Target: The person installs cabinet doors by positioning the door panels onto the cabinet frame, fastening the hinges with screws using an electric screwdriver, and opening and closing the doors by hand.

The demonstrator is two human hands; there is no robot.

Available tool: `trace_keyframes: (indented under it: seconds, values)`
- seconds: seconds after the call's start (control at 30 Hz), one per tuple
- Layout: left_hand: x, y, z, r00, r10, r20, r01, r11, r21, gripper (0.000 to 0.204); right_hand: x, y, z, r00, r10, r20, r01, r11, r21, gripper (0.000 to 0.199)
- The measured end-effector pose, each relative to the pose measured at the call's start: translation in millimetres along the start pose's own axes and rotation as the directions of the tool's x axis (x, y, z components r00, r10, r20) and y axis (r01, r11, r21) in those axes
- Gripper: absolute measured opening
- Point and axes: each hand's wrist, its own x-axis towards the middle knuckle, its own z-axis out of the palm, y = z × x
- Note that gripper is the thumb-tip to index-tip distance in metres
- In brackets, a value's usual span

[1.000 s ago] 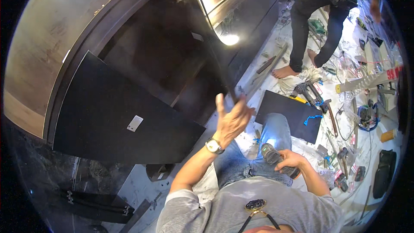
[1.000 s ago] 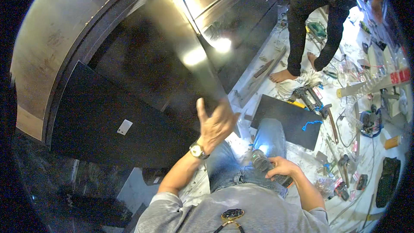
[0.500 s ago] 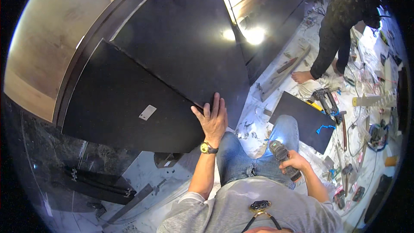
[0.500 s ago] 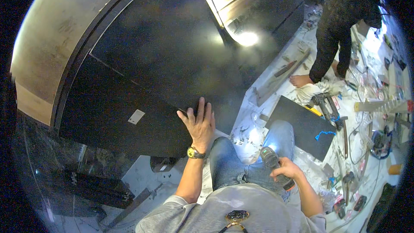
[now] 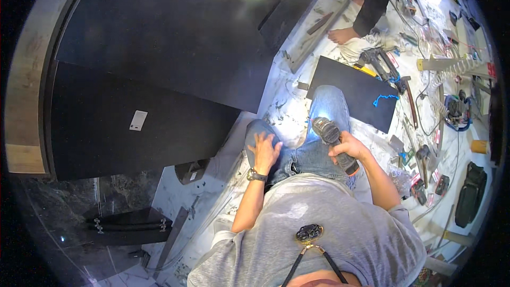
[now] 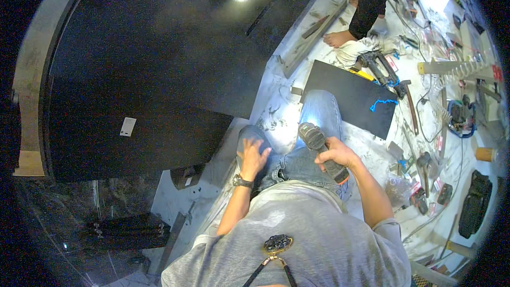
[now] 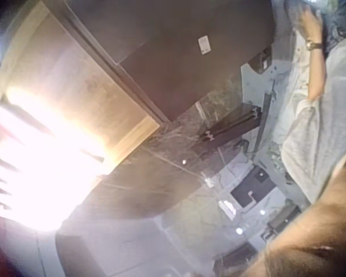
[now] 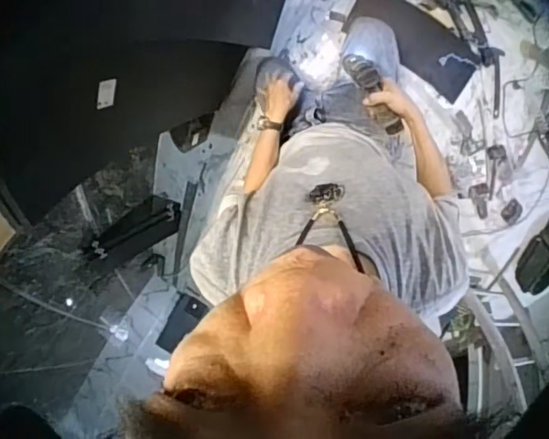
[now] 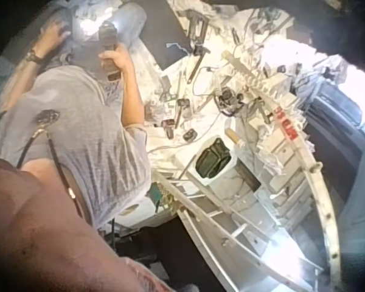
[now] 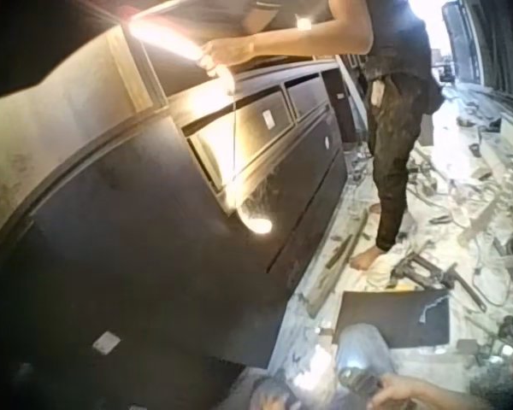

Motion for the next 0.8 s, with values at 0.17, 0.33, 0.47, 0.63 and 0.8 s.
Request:
trace_keyframes:
  seconds: [0.17, 0.33, 0.47, 0.63, 0.8]
  values:
    - [-15.5, 2.7, 13.3, 0.950, -0.090, 0.300, 0.093, 0.996, 0.003, 0.047, -9.0, 6.8, -1.2, 1.000, -0.017, 0.001, 0.016, 1.000, 0.025, 0.025]
    - [2.6, -3.2, 17.8, 0.957, -0.088, 0.276, 0.096, 0.995, -0.016, 0.051, -8.8, 3.3, -4.9, 1.000, -0.028, -0.007, 0.029, 0.999, 0.015, 0.025]
    - [12.8, -4.9, 21.3, 0.973, -0.066, 0.223, 0.068, 0.998, -0.003, 0.048, -0.8, 5.1, -8.3, 1.000, -0.020, -0.021, 0.020, 0.999, 0.036, 0.026]
    - [15.0, -5.3, 42.3, 0.956, -0.081, 0.283, 0.074, 0.997, 0.036, 0.044, -3.9, 8.3, -1.0, 0.991, -0.013, -0.136, 0.032, 0.989, 0.143, 0.038]
    - [16.9, 4.7, 27.4, 0.944, -0.102, 0.313, 0.101, 0.995, 0.020, 0.043, 2.5, 10.0, -5.6, 0.998, 0.041, -0.039, -0.036, 0.992, 0.118, 0.042]
